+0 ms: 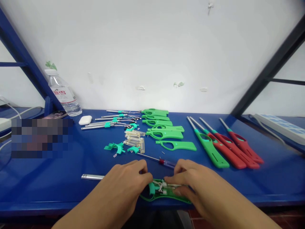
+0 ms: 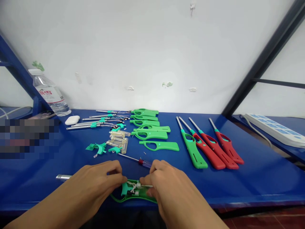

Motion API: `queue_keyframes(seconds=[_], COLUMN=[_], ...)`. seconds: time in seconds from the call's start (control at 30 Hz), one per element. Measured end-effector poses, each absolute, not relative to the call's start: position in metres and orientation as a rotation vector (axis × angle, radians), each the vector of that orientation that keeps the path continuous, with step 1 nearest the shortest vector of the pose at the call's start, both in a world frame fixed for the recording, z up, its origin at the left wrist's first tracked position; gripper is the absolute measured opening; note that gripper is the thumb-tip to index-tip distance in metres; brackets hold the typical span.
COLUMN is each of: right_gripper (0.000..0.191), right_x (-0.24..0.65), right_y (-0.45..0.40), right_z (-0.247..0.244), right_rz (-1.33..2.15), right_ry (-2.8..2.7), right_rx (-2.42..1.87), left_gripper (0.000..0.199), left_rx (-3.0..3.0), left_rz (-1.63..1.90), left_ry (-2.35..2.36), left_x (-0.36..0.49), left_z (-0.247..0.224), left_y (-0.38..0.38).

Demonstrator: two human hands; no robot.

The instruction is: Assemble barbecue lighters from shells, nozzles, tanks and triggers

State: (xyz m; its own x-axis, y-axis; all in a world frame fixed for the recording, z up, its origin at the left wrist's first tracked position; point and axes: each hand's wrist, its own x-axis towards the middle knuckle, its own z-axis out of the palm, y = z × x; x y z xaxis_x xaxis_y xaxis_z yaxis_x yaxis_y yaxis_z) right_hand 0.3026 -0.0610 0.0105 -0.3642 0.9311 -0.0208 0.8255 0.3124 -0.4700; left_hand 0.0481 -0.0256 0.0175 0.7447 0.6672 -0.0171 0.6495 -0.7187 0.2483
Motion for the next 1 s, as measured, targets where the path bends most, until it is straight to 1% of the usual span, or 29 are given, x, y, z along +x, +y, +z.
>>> queue_keyframes(seconds=[0.13,0.23,0.4,0.5,0.57,0.8,1.0], right_gripper=[0.039,0.04,0.032,0.024,0.023,0.025,0.024], right_x=[0.301,0.3,0.301,0.302,0.303,0.303,0.301], right_y=[-0.059,-0.055,-0.049,-0.047,-0.046,-0.044,-0.044], right_z=[0.017,0.024,0.033,0.036,0.037,0.036,0.036], right_rz=[0.595,0.489,0.365,0.395,0.422,0.445,0.463], right_ry=[-2.357,-2.391,-2.426,-2.431,-2.43,-2.34,-2.303], right_rx=[-1.652,-1.66,-1.598,-1.614,-1.626,-1.672,-1.715], left_gripper=[0.05,0.052,0.052,0.047,0.046,0.05,0.054], left_rx=[2.718,2.747,2.823,2.82,2.81,2.794,2.811], left_rz=[0.132,0.159,0.153,0.175,0.182,0.212,0.165], left_ry=[1.036,1.049,1.089,1.084,1.074,1.086,1.096], left_x=[0.051,0.052,0.056,0.059,0.059,0.053,0.059], left_z=[0.019,0.017,0.019,0.02,0.019,0.011,0.029], left_y=[-0.025,-0.023,-0.018,-0.014,-0.012,-0.01,-0.02])
